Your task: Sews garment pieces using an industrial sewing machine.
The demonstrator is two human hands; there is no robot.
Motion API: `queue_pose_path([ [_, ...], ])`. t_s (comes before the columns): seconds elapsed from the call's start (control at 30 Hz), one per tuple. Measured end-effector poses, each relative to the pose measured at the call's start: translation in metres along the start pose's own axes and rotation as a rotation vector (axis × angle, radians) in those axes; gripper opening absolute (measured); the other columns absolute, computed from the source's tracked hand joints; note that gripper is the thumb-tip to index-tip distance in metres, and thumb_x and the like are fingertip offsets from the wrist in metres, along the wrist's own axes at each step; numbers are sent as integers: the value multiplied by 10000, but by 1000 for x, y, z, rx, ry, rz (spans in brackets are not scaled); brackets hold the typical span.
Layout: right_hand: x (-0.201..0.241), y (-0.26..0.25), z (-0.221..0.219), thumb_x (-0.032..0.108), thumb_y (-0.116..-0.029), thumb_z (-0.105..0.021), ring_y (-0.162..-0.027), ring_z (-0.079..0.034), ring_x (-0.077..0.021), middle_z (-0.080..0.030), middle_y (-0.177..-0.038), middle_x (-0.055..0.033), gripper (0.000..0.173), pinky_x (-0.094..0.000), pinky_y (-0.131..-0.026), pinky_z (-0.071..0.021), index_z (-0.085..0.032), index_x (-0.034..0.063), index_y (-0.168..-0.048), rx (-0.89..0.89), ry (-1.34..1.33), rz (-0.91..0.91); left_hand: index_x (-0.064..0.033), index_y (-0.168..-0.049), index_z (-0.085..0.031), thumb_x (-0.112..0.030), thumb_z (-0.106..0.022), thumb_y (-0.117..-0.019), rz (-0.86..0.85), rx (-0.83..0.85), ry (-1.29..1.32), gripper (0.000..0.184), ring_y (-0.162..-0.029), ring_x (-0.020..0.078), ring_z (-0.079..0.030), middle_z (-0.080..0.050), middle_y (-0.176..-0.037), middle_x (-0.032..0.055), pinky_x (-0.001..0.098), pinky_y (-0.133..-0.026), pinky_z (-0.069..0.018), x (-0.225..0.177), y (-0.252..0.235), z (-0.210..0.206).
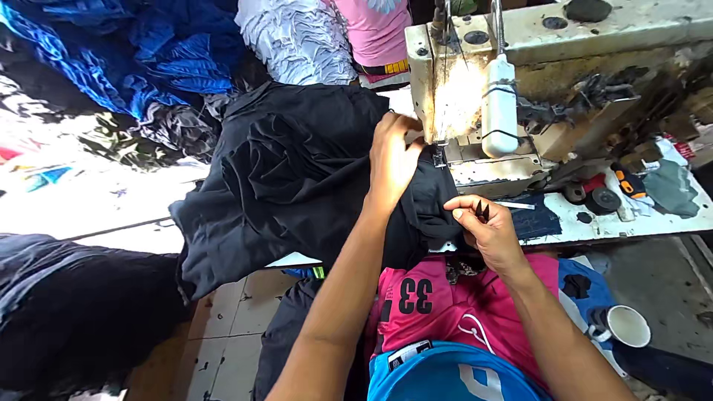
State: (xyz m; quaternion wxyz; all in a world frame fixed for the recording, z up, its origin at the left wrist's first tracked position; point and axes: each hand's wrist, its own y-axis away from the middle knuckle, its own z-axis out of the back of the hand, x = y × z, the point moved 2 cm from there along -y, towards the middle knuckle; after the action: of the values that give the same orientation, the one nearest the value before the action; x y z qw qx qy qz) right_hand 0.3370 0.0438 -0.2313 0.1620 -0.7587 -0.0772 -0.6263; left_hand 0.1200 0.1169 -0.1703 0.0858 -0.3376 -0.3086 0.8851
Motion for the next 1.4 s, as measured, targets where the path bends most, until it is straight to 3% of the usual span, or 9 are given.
queue_pose_path([
  [0.07, 5, 1, 3, 80, -996, -628, -491, -408, -60, -595, -709, -33, 162, -216, -436, -350, -757, 63, -1093, 30, 0, 8, -86, -993, -700, -243, -690, -973, -48, -28, 78, 158, -1041, 213, -626, -656, -1084, 78, 410, -885, -540, -29, 42, 21],
  [0.2, 10, -1, 9, 107, -1025, -587, -549, -482, -84, -653, -783, -42, 183, -234, -495, -411, -753, 78, -1095, 100, 74, 17, -184, -853, -734, -616, -667, -918, -212, 344, -112, 441, -1277, 224, -532, -629, -1294, 15, 511, -1065, -424, -43, 120, 28],
  [0.37, 3, -5, 16, 131, -1035, -519, -892, -656, -75, -696, -1044, 29, 287, -310, -777, -577, -742, 189, -1206, 170, 597, 246, -160, -844, -703, -496, -627, -995, -228, 389, -295, 376, -1367, 225, -480, -592, -1391, 24, 573, -1151, -308, -62, 145, 62],
  [0.53, 12, 0, 13, 124, -968, -668, -934, -666, -139, -591, -1318, -79, 191, -357, -719, -607, -771, 180, -1119, 197, 774, 568, -118, -810, -662, -367, -637, -1012, -332, 443, -123, 321, -1245, 158, -592, -662, -1237, 30, 552, -1204, -303, -89, 141, 54],
  [0.67, 13, 3, 20, 68, -1006, -625, -1081, -681, -123, -700, -1183, -30, 141, -322, -927, -607, -744, 67, -1080, 356, 515, 475, -85, -801, -684, -338, -750, -946, -339, 263, 13, 298, -1042, 167, -640, -683, -992, 40, 469, -1095, -423, -81, 140, 24],
  [0.73, 7, 7, 25, 41, -998, -618, -1030, -695, -138, -719, -1115, -48, 137, -322, -900, -612, -733, 48, -1072, 288, 379, 368, -122, -953, -708, -344, -786, -910, -343, 77, -87, 240, -1102, 227, -594, -654, -1084, 61, 463, -1030, -438, -63, 138, 6],
  [0.83, 3, 18, 27, 54, -988, -645, -934, -703, -149, -729, -1066, -61, 104, -313, -812, -613, -727, 47, -1051, 108, 250, 255, -208, -1287, -692, -127, -686, -873, -355, 33, -290, 422, -1332, 334, -495, -564, -1428, 118, 581, -1146, -324, -30, 124, -7],
  [1.0, -1, 26, 21, 57, -995, -630, -832, -681, -106, -727, -1073, -58, 117, -250, -690, -585, -729, 36, -1053, 31, 221, 250, -154, -956, -771, -46, -647, -854, -380, 145, -351, 193, -1289, 270, -571, -677, -1317, 38, 633, -1161, -265, -29, 104, 7],
  [1.4, -10, 3, 16, 90, -989, -660, -522, -478, -80, -651, -832, -42, 118, -236, -469, -432, -716, 71, -1091, -38, 113, 159, -145, -943, -766, -27, -604, -887, -378, 217, -404, 207, -1219, 257, -597, -702, -1206, 17, 650, -1155, -251, -36, 76, 18],
])
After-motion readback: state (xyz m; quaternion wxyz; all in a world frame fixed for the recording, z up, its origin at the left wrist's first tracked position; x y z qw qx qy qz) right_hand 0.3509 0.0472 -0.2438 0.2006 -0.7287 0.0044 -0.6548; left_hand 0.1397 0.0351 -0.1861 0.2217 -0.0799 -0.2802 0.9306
